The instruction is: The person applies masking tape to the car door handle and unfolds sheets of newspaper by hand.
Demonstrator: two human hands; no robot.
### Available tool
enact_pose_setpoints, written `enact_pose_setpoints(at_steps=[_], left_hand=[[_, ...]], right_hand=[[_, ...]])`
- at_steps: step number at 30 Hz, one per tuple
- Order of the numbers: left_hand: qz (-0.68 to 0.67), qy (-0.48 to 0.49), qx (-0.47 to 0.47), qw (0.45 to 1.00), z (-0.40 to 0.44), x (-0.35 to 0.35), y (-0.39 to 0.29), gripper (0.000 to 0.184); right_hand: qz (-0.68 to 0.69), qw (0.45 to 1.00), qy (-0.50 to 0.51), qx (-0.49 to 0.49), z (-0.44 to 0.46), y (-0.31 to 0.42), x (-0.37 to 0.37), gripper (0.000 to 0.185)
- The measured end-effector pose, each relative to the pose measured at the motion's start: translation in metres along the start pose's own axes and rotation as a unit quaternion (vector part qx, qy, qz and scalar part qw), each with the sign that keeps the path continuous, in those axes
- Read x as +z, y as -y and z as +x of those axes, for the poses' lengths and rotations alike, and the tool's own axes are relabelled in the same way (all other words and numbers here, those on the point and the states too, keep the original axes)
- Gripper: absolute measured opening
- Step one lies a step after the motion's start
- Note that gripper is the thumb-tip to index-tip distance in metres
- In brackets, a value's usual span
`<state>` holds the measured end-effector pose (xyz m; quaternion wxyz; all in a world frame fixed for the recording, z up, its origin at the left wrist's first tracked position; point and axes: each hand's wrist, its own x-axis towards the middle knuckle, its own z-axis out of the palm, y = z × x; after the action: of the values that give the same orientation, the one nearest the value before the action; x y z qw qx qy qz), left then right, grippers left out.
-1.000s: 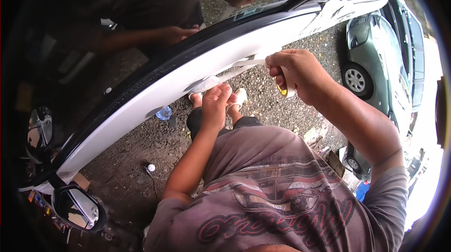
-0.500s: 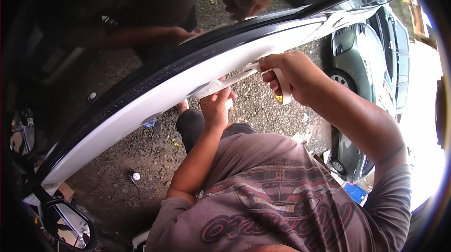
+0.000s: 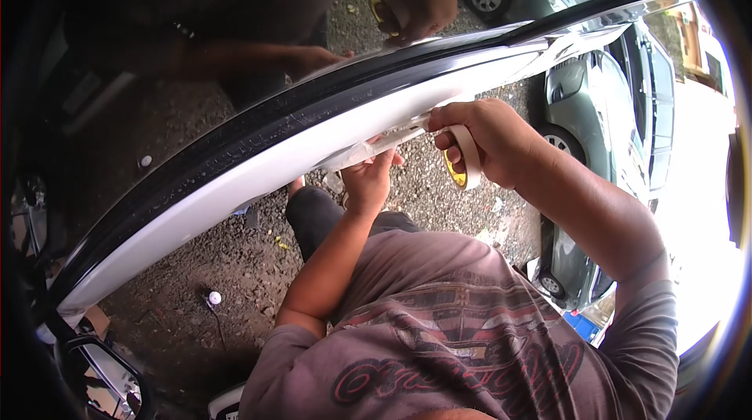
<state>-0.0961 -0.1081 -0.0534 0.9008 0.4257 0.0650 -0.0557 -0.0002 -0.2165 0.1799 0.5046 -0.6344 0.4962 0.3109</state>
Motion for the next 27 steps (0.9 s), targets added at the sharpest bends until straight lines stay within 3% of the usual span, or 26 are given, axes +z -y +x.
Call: enact_pose_setpoints(at_steps=[4,7,15,16,19,21,23,24,26,27], left_hand=[[0.048,-0.024,0.009,0.999,0.003,0.007,0.004,0.024],[0.046,-0.037,-0.035,0.998,0.004,0.013,0.002,0.022],[0.106,-0.022,-0.030,0.994,0.005,0.021,0.002,0.021],[0.093,-0.020,-0.032,0.995,0.005,0.019,0.005,0.021],[0.085,-0.013,-0.029,0.996,0.004,0.017,0.006,0.021],[0.092,-0.007,-0.025,0.995,0.005,0.018,0.004,0.020],[0.099,-0.020,-0.039,0.994,0.005,0.020,0.001,0.019],[0.099,-0.019,-0.039,0.994,0.004,0.020,0.001,0.019],[0.091,-0.018,-0.041,0.995,0.003,0.021,-0.002,0.019],[0.091,-0.017,-0.042,0.995,0.002,0.020,-0.002,0.019]], right_hand=[[0.010,1.000,0.002,0.003,-0.006,0.000,0.003,0.019],[0.023,1.000,0.008,-0.011,-0.009,-0.003,0.007,0.019],[0.068,0.996,0.006,-0.051,0.004,-0.034,0.001,0.016],[-0.021,0.987,0.023,-0.156,0.006,-0.043,0.002,0.016],[-0.027,0.984,0.039,-0.172,-0.004,-0.048,0.012,0.014],[0.151,0.988,0.005,-0.036,-0.005,-0.047,0.017,0.013],[0.160,0.987,0.002,-0.032,0.003,-0.060,0.014,0.012],[0.079,0.989,0.028,-0.124,0.004,-0.067,0.011,0.011],[-0.003,0.975,0.053,-0.215,0.006,-0.073,0.008,0.011],[0.093,0.987,0.029,-0.129,0.004,-0.069,0.013,0.011]])
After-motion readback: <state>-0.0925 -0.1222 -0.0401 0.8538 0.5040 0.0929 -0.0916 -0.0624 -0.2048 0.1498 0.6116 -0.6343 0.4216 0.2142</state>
